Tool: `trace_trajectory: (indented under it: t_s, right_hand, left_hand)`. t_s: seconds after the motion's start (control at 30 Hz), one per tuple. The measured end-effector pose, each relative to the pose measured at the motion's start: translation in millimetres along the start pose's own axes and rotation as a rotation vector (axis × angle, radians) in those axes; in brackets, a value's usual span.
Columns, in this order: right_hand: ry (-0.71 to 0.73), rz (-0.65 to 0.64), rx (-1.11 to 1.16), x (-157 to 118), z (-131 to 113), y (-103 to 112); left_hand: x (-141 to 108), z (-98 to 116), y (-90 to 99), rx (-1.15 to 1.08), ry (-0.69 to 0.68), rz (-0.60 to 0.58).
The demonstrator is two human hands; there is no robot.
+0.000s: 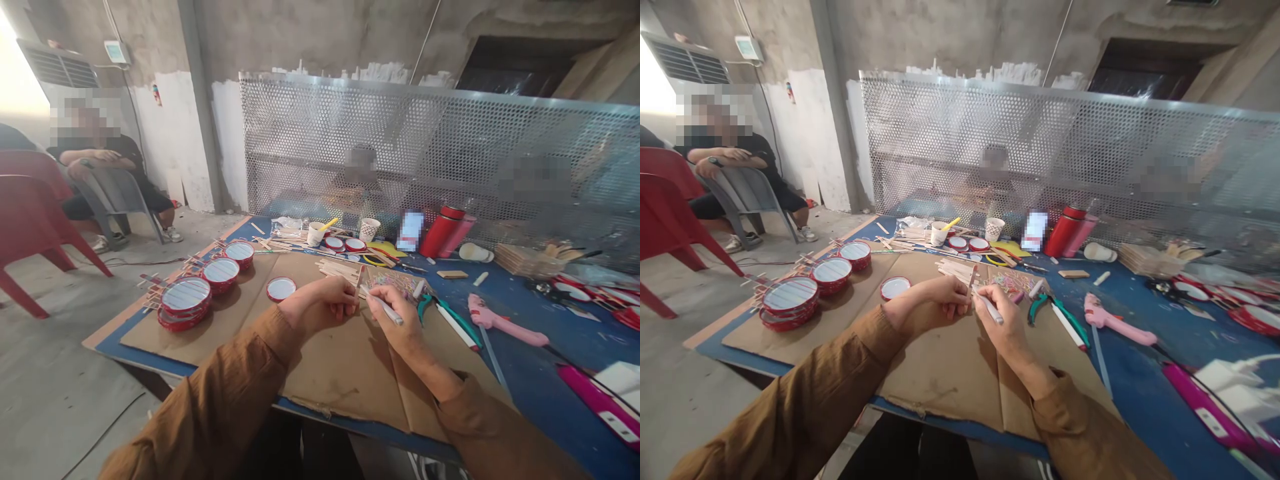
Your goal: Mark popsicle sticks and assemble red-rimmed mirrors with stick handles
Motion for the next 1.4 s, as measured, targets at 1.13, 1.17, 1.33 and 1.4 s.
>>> trace_trajectory:
  t_s: [1.13, 1.17, 1.33, 1.4]
  right_hand:
    - [-0.052, -0.002, 0.006, -0.3, 5.1, 1.1]
    - [-0.053, 0.004, 0.002, -0.3, 5.3, 1.3]
    - [-0.040, 0.036, -0.020, 0.6, 4.4, 2.7]
    - [-0.035, 0.041, -0.024, 1.0, 3.8, 2.8]
  left_hand:
    - [0.5, 0.1, -1.7, -0.016, 0.008, -0.010]
    - [0.5, -0.2, -1.7, -0.017, 0.013, -0.013]
    - [1.4, -1.8, -1.3, -0.041, 0.019, -0.009]
    - [1.9, -2.4, -1.3, -0.048, 0.013, -0.014]
Point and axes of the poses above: each hand's wrist, its own x-axis towards the middle knuckle, its own y-axis out of the back of the hand, z = x × y, the point moved 3 cm from there along x, towards the middle knuckle, and after that the axes turned 1 degree about x, right-handed, at the moved point
